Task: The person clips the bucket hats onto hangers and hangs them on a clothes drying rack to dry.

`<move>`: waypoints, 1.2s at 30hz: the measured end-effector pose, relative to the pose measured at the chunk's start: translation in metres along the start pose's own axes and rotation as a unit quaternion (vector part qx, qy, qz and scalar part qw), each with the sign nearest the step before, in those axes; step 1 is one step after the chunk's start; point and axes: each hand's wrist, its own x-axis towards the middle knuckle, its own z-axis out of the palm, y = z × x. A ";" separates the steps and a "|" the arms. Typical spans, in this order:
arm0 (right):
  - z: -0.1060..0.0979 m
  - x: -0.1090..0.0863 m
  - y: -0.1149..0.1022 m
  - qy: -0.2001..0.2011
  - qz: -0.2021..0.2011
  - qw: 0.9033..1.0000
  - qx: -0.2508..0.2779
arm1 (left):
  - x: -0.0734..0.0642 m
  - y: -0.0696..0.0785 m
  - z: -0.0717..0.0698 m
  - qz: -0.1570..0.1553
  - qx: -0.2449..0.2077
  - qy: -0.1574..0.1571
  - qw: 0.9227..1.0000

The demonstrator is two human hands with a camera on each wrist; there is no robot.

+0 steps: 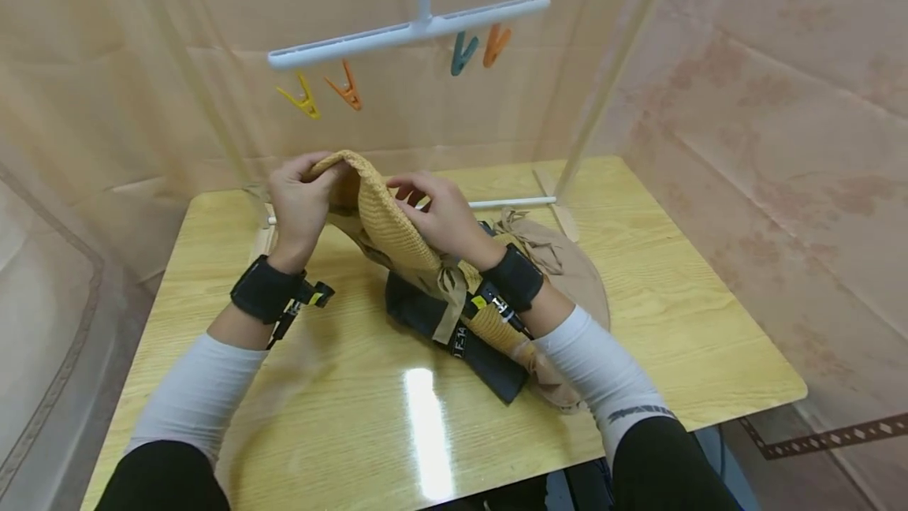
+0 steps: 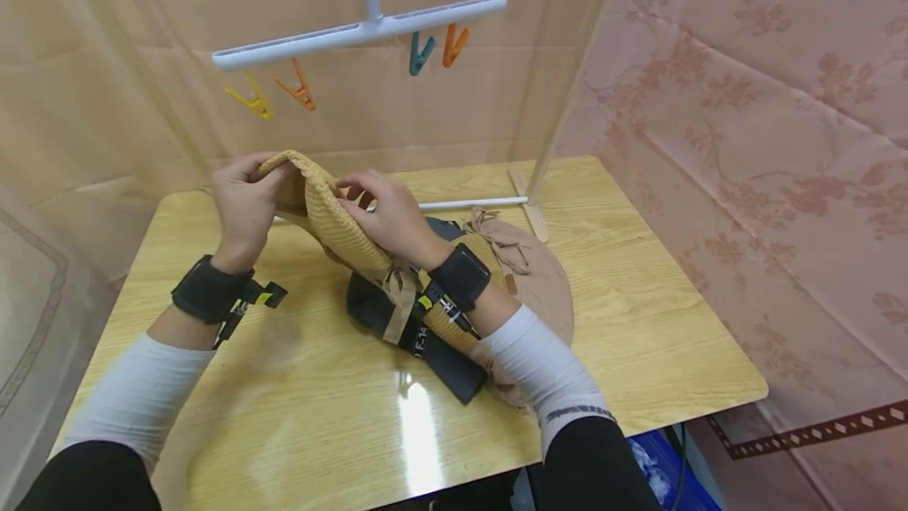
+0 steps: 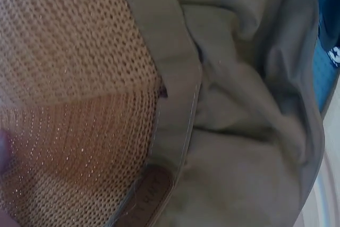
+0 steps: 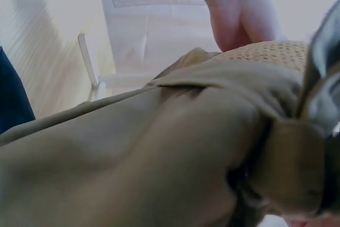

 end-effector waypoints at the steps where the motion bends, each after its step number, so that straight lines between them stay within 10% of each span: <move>1: 0.000 0.000 0.001 0.002 -0.002 1.000 0.001 | -0.001 -0.001 0.001 0.002 0.002 0.003 1.000; 36: -0.044 0.006 0.026 0.027 0.027 0.998 -0.045 | 0.014 -0.007 0.054 0.001 0.026 -0.043 0.999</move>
